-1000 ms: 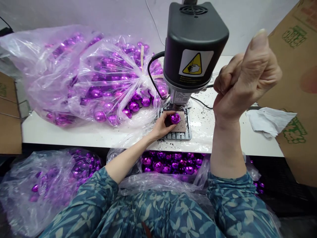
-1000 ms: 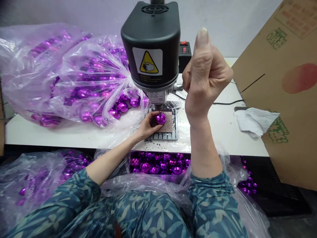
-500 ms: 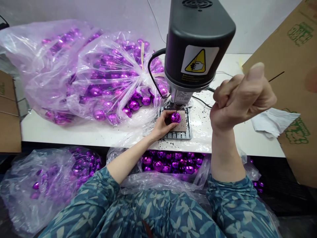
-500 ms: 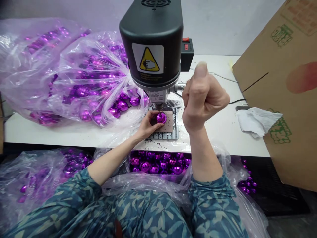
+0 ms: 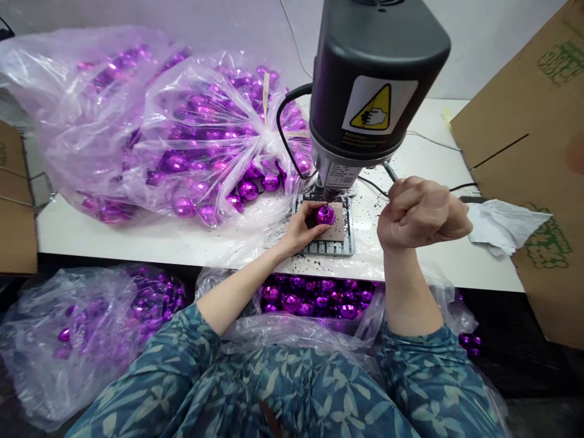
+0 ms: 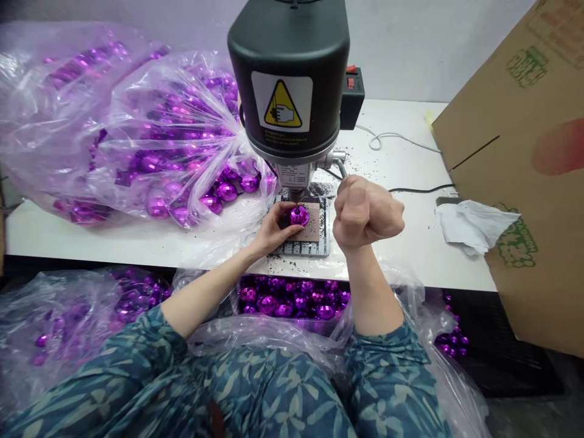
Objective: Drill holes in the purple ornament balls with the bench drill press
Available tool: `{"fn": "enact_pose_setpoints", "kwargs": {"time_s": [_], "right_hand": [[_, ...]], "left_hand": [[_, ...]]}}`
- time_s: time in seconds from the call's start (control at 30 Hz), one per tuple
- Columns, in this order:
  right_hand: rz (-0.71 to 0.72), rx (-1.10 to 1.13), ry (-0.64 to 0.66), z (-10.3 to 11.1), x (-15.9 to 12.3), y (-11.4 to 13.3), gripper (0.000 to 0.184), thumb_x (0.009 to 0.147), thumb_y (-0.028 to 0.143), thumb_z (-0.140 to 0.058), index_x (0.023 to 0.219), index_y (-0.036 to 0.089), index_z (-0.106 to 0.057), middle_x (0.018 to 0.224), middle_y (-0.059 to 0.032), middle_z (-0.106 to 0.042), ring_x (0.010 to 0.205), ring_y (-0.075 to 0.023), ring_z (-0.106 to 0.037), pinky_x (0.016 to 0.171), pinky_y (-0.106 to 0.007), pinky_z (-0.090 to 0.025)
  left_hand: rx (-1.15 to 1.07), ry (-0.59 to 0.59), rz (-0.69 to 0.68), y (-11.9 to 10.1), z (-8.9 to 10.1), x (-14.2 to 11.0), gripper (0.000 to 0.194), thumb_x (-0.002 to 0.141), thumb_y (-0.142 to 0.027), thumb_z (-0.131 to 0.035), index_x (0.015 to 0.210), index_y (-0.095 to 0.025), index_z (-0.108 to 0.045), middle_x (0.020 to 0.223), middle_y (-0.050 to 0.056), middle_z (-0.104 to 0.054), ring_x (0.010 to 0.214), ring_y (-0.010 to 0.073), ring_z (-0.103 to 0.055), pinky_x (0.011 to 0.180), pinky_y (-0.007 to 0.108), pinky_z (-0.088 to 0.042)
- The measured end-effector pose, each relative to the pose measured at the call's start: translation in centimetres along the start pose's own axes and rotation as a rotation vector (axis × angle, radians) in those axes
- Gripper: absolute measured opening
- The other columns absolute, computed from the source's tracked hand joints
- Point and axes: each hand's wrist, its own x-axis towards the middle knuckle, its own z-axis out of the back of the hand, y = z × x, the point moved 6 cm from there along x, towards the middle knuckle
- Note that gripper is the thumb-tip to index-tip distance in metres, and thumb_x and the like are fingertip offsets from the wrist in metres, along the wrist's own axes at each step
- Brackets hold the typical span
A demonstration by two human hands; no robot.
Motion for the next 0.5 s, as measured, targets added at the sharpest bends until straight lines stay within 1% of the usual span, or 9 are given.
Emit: {"fn": "enact_pose_setpoints", "kwargs": {"time_s": [0.17, 0.33, 0.5], "right_hand": [[0.051, 0.010, 0.049, -0.2, 0.0, 0.2, 0.042, 0.091, 0.010, -0.045, 0.065, 0.017, -0.014, 0.042, 0.0080, -0.017, 0.032, 0.0006, -0.017, 0.034, -0.014, -0.018], [0.058, 0.041, 0.062, -0.1, -0.1, 0.3, 0.042, 0.091, 0.007, -0.044, 0.060, 0.018, -0.017, 0.040, 0.0079, -0.019, 0.031, -0.0012, -0.022, 0.033, -0.017, -0.019], [0.049, 0.040, 0.088, 0.5, -1.1, 0.1, 0.045, 0.089, 0.007, -0.046, 0.055, 0.018, -0.019, 0.039, 0.0076, -0.024, 0.031, -0.0025, -0.025, 0.033, -0.019, -0.022]], "left_hand": [[0.032, 0.000, -0.014, 0.2, 0.0, 0.0, 0.052, 0.085, -0.039, -0.080, 0.126, -0.021, -0.054, 0.124, 0.012, -0.068, 0.114, 0.0248, -0.068, 0.104, 0.045, -0.056], [0.041, -0.017, -0.010, 0.1, 0.1, 0.1, 0.052, 0.083, -0.035, -0.082, 0.125, -0.020, -0.055, 0.123, 0.011, -0.068, 0.114, 0.0247, -0.068, 0.103, 0.045, -0.056], [0.047, -0.018, 0.014, -0.1, 0.1, 0.0, 0.051, 0.083, -0.031, -0.082, 0.126, -0.020, -0.056, 0.123, 0.010, -0.069, 0.113, 0.0240, -0.068, 0.103, 0.044, -0.055]]}}
